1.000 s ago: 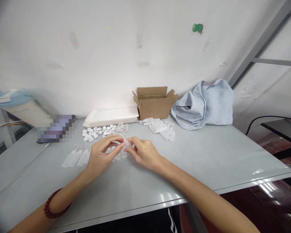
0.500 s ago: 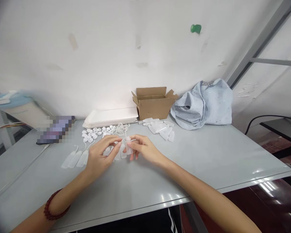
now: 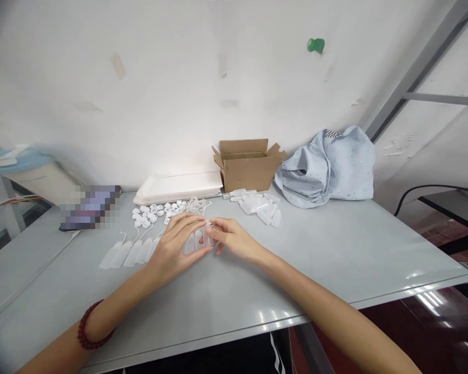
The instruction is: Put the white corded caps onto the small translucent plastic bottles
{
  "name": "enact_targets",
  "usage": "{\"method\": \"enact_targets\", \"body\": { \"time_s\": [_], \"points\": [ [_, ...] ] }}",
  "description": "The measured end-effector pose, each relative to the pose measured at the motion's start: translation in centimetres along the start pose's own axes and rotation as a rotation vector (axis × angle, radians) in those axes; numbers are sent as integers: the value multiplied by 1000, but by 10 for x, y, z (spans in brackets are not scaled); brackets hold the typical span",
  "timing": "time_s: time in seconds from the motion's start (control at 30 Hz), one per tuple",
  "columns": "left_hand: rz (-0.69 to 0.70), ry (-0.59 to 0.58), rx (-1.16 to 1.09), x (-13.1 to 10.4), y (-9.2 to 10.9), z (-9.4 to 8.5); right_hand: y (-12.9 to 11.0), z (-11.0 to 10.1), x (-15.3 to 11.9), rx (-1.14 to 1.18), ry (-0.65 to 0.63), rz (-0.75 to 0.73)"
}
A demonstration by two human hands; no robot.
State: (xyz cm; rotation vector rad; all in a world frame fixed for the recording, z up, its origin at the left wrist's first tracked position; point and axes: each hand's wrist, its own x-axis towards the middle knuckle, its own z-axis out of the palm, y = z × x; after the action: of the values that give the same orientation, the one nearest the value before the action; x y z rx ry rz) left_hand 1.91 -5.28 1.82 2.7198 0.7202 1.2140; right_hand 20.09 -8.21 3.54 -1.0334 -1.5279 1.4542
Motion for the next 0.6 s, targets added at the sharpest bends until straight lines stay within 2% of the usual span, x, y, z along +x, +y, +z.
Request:
{"method": "enact_targets", "body": {
  "time_s": [0.17, 0.3, 0.4, 0.6],
  "points": [
    [-68, -55, -2, -3, -7, 5, 6, 3, 1, -472, 233, -90],
    [-129, -159, 31, -5, -10, 8, 12, -1, 3, -639, 325, -116],
    [-162, -232, 56, -5, -8, 8, 14, -6, 5, -683, 301, -124],
    [-174, -334, 64, -4, -4, 6, 18, -8, 7, -728, 138, -141]
  ]
}}
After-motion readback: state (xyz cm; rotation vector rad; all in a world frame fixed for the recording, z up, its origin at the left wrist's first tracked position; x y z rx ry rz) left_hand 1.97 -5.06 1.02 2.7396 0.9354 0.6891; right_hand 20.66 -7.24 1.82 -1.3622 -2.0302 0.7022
